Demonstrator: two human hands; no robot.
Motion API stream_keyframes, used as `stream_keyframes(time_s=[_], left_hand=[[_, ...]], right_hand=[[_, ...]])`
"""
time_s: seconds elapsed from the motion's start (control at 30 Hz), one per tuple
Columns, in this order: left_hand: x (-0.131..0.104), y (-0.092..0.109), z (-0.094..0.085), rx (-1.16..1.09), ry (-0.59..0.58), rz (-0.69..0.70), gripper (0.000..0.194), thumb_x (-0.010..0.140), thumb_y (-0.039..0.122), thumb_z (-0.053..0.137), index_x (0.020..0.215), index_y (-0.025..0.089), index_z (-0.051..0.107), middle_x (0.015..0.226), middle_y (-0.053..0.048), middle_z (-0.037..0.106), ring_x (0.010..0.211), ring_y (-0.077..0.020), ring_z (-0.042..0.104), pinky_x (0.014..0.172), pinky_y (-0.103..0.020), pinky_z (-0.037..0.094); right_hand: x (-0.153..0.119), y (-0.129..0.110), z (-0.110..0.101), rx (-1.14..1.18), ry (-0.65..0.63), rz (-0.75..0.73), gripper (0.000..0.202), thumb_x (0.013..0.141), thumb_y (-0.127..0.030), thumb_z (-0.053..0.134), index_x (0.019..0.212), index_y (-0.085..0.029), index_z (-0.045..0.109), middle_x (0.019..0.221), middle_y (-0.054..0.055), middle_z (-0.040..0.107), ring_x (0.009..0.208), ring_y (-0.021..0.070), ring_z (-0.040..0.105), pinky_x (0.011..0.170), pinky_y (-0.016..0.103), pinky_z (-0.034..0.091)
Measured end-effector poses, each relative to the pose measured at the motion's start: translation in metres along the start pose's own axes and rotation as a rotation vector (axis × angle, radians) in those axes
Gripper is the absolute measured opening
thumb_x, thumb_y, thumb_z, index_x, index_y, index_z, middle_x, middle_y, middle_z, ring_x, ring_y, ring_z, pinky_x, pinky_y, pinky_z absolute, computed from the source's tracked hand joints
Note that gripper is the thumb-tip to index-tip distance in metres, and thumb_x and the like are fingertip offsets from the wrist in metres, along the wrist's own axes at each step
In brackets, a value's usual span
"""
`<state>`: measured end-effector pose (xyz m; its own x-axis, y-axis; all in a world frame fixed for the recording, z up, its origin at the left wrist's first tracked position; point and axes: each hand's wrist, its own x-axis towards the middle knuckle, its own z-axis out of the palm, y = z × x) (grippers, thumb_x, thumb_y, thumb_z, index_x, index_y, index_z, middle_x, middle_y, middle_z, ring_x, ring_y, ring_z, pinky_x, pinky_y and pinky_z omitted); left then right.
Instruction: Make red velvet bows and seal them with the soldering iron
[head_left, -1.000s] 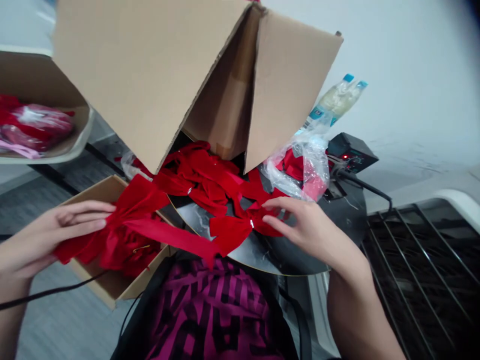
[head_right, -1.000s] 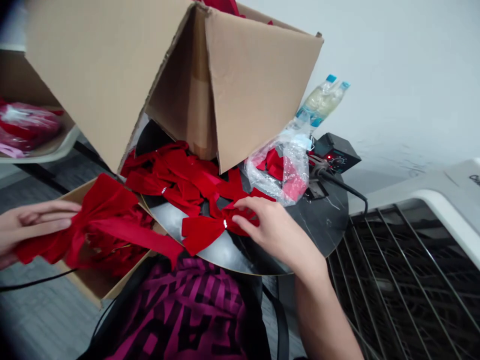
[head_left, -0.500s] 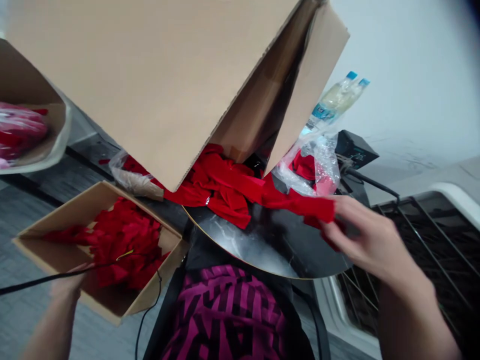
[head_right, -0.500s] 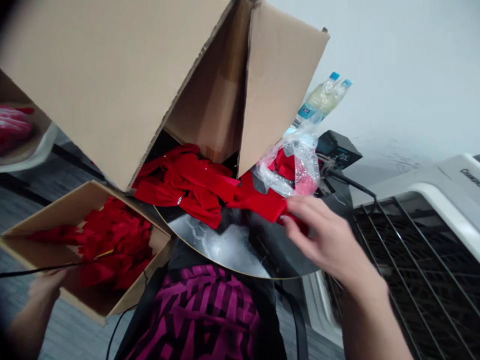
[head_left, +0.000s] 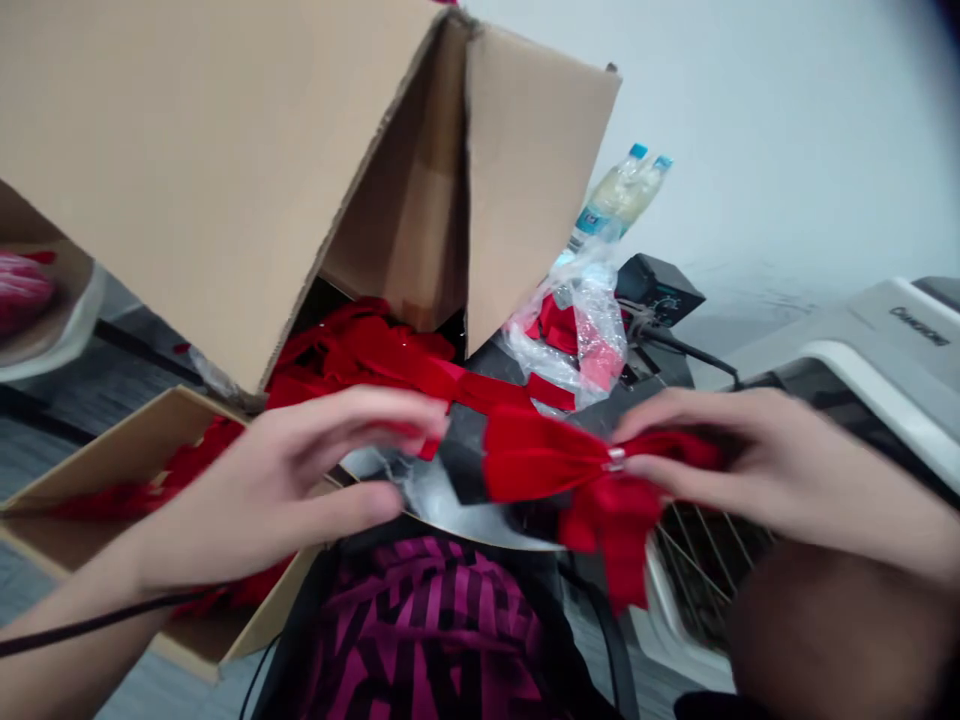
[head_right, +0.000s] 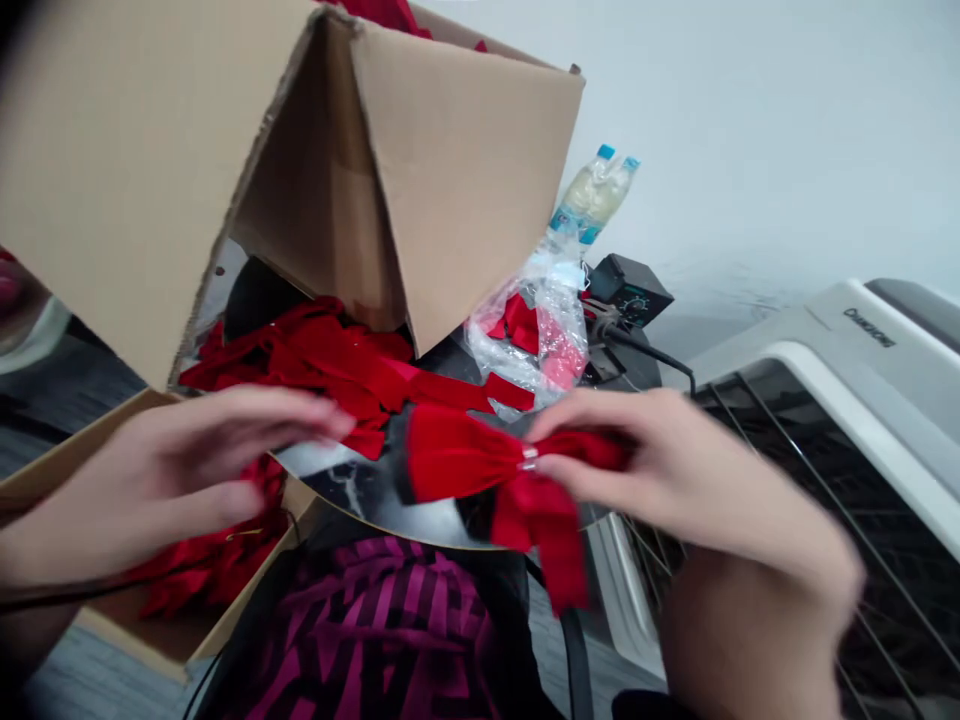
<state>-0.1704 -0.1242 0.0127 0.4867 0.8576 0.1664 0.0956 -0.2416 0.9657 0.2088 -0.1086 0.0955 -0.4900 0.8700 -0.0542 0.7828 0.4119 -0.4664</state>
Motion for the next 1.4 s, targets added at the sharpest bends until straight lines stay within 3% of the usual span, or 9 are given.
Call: stream_keyframes(time_s=[0.07,0.2,0.37,0.6,0.7,0.9,1.07,1.2,1.4], left_hand=[[0.038,0.006,0.030,0.111,-0.087,-0.069,0.076,0.081,0.033,0.090,0.150,0.044,0.059,0.153,0.003,0.065,0.138,-0.0214,0.063,0.112,-0.026,0.050],[0.087,-0.002,0.061,0.207,-0.322,-0.254,0.020,0.094,0.036,0.074,0.110,0.026,0.082,0.108,0.001,0.084,0.100,-0.0197,0.078,0.090,-0.027,0.057],[0.108,-0.013,0.069,0.289,-0.374,-0.223,0.015,0.096,0.028,0.069,0.103,0.023,0.082,0.104,0.001,0.084,0.095,-0.0188,0.078,0.086,-0.028,0.055],[0.149,-0.022,0.078,0.639,-0.063,0.014,0.037,0.093,0.032,0.076,0.128,0.019,0.076,0.123,-0.011,0.078,0.115,-0.0284,0.072,0.104,-0.043,0.056],[0.165,-0.014,0.081,0.379,0.056,-0.076,0.060,0.086,0.041,0.085,0.140,0.022,0.068,0.105,-0.006,0.081,0.095,-0.0242,0.079,0.090,-0.038,0.065],[0.182,-0.010,0.090,-0.183,0.155,-0.175,0.010,0.090,0.023,0.082,0.099,0.021,0.085,0.084,0.000,0.085,0.077,-0.0187,0.083,0.076,-0.024,0.070],[0.182,-0.020,0.089,-0.166,0.250,-0.154,0.014,0.080,0.021,0.091,0.093,0.026,0.087,0.090,0.003,0.086,0.084,-0.0185,0.084,0.083,-0.022,0.070],[0.180,-0.022,0.091,-0.074,0.341,-0.133,0.011,0.079,0.021,0.091,0.087,0.026,0.085,0.091,0.003,0.086,0.081,-0.0176,0.083,0.078,-0.022,0.070],[0.179,-0.023,0.092,-0.072,0.383,-0.069,0.024,0.077,0.013,0.090,0.096,0.025,0.081,0.098,0.003,0.085,0.092,-0.0168,0.083,0.083,-0.020,0.069]], right_hand=[[0.025,-0.007,0.017,0.136,-0.162,-0.100,0.019,0.097,-0.041,0.071,0.110,-0.028,0.077,0.090,-0.001,0.080,0.067,0.0138,0.070,0.067,0.026,0.056],[0.059,0.029,0.032,0.110,0.055,-0.055,0.026,0.102,-0.044,0.063,0.109,-0.023,0.077,0.095,0.002,0.081,0.075,0.0158,0.073,0.072,0.027,0.055],[0.086,0.108,0.059,-0.145,0.035,-0.015,0.030,0.095,-0.027,0.074,0.122,-0.015,0.072,0.098,0.010,0.078,0.085,0.0225,0.073,0.077,0.034,0.055],[0.085,0.112,0.056,-0.006,0.231,-0.153,0.007,0.094,-0.017,0.068,0.098,-0.022,0.070,0.108,0.007,0.077,0.107,0.0244,0.071,0.099,0.042,0.055],[0.079,0.098,0.044,0.040,0.423,-0.254,0.020,0.094,-0.010,0.061,0.105,-0.024,0.068,0.107,0.003,0.078,0.102,0.0205,0.074,0.096,0.037,0.057],[0.080,0.087,0.050,0.320,0.475,-0.297,0.014,0.094,-0.012,0.070,0.102,-0.023,0.072,0.099,0.002,0.077,0.090,0.0167,0.075,0.081,0.030,0.063],[0.083,0.096,0.059,0.839,0.486,-0.124,0.015,0.091,-0.016,0.077,0.104,-0.025,0.076,0.110,0.003,0.080,0.082,0.0172,0.080,0.068,0.029,0.068],[0.084,0.101,0.056,0.747,0.548,-0.146,0.011,0.087,-0.018,0.082,0.094,-0.025,0.080,0.114,0.005,0.081,0.110,0.0240,0.077,0.096,0.041,0.067],[0.085,0.101,0.057,0.578,0.589,-0.087,0.007,0.088,-0.022,0.083,0.090,-0.028,0.083,0.106,0.003,0.082,0.097,0.0233,0.078,0.094,0.043,0.066]])
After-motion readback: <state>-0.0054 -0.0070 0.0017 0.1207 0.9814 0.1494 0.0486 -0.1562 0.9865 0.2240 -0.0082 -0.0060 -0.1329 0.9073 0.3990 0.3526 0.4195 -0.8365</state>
